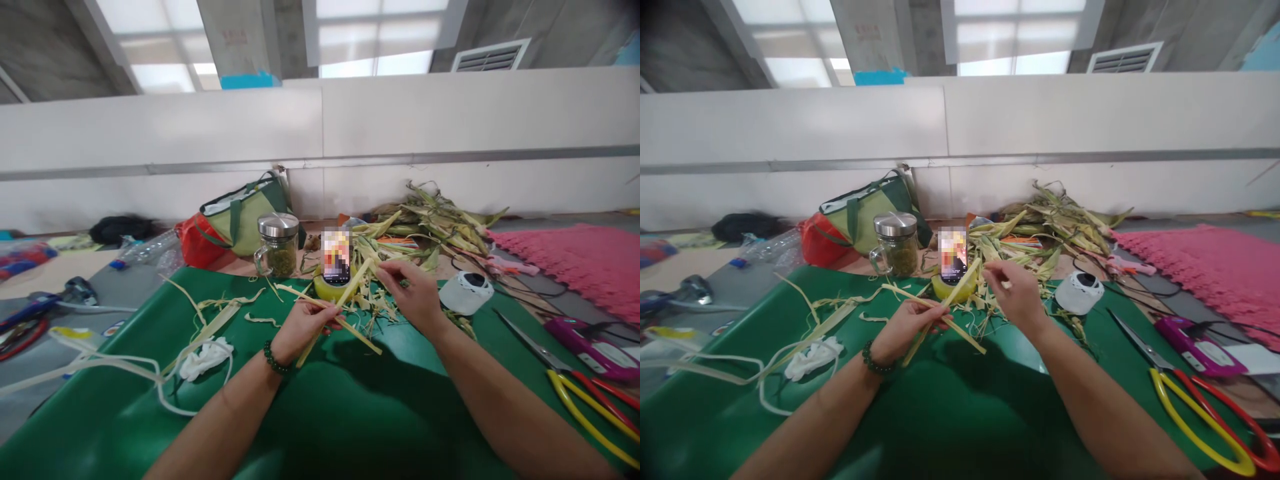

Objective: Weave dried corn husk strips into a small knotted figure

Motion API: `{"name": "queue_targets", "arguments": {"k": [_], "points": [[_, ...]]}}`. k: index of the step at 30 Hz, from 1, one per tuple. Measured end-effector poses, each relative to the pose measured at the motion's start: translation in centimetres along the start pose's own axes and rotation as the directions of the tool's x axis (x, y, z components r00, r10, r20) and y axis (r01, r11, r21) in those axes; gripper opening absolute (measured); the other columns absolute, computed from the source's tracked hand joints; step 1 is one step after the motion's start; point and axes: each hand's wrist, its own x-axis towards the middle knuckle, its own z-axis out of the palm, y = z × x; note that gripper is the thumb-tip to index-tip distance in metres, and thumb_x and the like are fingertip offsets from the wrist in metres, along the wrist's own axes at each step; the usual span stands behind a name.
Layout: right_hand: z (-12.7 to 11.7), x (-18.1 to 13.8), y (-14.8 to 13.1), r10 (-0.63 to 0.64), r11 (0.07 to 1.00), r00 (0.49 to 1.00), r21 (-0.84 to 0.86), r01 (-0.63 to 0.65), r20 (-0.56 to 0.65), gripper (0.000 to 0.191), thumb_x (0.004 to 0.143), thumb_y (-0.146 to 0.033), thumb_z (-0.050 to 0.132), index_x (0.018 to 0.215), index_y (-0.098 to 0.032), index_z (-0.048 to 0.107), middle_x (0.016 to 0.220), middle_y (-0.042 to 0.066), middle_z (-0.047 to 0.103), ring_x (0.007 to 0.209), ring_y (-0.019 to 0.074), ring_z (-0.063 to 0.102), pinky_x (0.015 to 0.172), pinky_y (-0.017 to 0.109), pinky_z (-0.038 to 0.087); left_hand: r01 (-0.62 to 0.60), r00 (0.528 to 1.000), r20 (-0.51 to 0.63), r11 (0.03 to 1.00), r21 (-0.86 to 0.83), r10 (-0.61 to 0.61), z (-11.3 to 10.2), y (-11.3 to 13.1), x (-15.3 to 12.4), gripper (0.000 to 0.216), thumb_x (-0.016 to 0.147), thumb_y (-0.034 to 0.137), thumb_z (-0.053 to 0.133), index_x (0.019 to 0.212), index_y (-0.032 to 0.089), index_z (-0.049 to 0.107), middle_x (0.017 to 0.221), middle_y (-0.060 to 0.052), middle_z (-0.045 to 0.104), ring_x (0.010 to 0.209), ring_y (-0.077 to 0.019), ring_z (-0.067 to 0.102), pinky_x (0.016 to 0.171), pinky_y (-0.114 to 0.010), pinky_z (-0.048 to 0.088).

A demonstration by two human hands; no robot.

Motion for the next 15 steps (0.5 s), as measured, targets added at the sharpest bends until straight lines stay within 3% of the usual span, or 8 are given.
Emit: {"name": "queue_targets", "arguments": {"k": [3,8,10,15], "points": [[0.4,-1.4,-1.7,-0.184,0.983,0.971,0.028,0.182,0.155,0.021,0.086,-0.035,0.054,0.079,-0.020,0.068,0.075,0.006,0.069,0.067,0.0169,0.060,0.065,0.028,0.046,-0.036,0.996,0.079,0.997,0.065,0.031,0.2,-0.2,-0.3,0.032,0.061,0.042,0.076,0.072,0.012,0.072,0.068,-0.007,0.073,0.054,-0.0127,0.060,0.049,-0.020,0.044],[2.3,-3.0,-3.7,-0.095,0.988,0.855,0.152,0.019,0.511,0.024,0.083,-0.037,0.061,0.094,-0.018,0.069,0.064,0.001,0.066,0.055,0.0125,0.057,0.053,0.021,0.041,-0.114,0.976,0.207,0.963,0.246,0.063,1.4,-1.3,-0.8,0.021,0.062,0.029,0.072,0.049,0.014,0.065,0.049,-0.003,0.063,0.047,-0.0134,0.056,0.049,-0.023,0.046],[2.7,-3.2,-4.2,-0.114,0.977,0.835,0.213,-0.004,0.538,0.021,0.083,-0.036,0.060,0.085,-0.018,0.070,0.067,0.002,0.066,0.060,0.0127,0.058,0.056,0.021,0.041,-0.087,0.974,0.223,0.968,0.234,0.034,1.8,-1.6,-0.8,0.023,0.063,0.031,0.072,0.049,0.015,0.063,0.047,-0.002,0.061,0.046,-0.0139,0.056,0.047,-0.022,0.046],[2.1,-3.0,-4.4,-0.154,0.967,0.881,0.250,0.043,0.448,0.023,0.085,-0.032,0.055,0.071,-0.015,0.064,0.063,0.001,0.060,0.056,0.0106,0.051,0.054,0.020,0.039,0.000,0.957,0.283,0.982,0.188,-0.054,1.4,-1.2,-0.7,0.041,0.063,0.053,0.072,0.054,0.013,0.067,0.052,-0.004,0.065,0.049,-0.0141,0.060,0.050,-0.021,0.047]]}}
